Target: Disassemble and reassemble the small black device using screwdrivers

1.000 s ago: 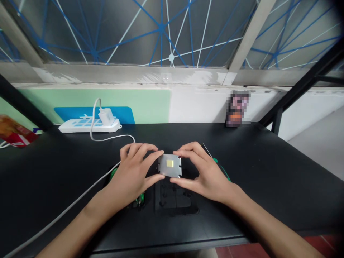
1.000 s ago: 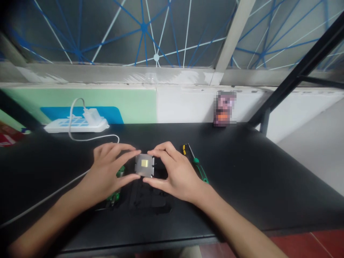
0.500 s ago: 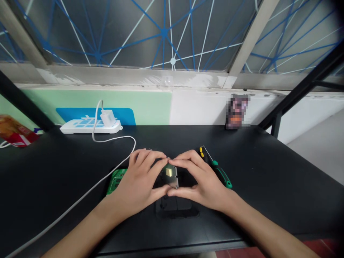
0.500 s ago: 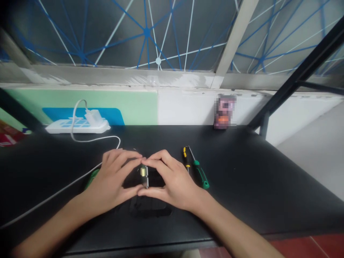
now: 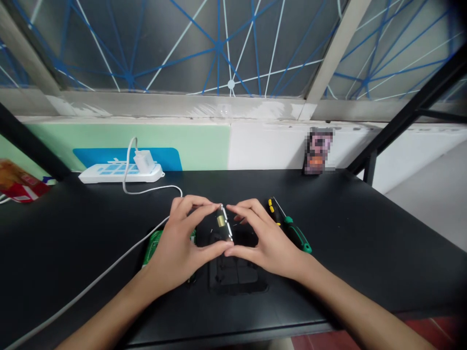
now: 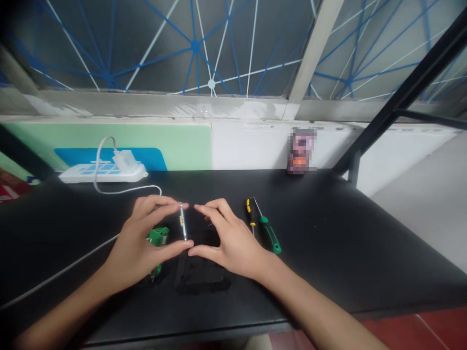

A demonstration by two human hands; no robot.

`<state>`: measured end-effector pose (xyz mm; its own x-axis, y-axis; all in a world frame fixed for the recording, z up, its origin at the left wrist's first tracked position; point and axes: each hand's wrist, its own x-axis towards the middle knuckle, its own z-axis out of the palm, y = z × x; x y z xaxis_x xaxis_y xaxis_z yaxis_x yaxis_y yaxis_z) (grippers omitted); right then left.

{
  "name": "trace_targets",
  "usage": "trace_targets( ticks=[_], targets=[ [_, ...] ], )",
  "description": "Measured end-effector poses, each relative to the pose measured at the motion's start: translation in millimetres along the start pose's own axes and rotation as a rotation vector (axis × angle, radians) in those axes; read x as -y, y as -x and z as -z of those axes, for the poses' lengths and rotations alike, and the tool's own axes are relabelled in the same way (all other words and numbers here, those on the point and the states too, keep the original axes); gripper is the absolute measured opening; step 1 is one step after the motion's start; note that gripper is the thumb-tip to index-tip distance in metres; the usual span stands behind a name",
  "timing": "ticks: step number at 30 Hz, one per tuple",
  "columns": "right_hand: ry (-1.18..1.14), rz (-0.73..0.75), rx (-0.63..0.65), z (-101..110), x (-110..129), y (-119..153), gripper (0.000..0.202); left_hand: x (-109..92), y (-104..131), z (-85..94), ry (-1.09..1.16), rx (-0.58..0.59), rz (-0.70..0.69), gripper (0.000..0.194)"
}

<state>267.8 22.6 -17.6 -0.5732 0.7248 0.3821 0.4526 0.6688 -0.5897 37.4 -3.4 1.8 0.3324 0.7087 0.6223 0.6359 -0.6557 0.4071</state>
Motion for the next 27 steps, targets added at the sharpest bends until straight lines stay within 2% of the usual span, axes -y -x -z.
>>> trace_targets(
  ticks=[6,10,15,27],
  targets=[
    [-0.077,0.075,0.048,0.0,7.8,-1.4,0.072,-5.1,3.3,-2.2,0.105,0.098,-0.031,0.060],
    [-0.136,0.129,-0.001,-2.7,8.4,-1.7,0.065,-7.8,4.4,-3.3,0.138,0.126,-0.028,0.064],
    [-0.155,0.122,-0.032,-5.6,6.1,-1.2,0.058,-8.1,4.7,-3.2,0.137,0.123,-0.013,0.065],
    [-0.082,0.050,-0.010,-5.2,4.5,-1.8,0.051,-9.6,4.4,-1.1,0.016,0.073,-0.124,0.065]
  ],
)
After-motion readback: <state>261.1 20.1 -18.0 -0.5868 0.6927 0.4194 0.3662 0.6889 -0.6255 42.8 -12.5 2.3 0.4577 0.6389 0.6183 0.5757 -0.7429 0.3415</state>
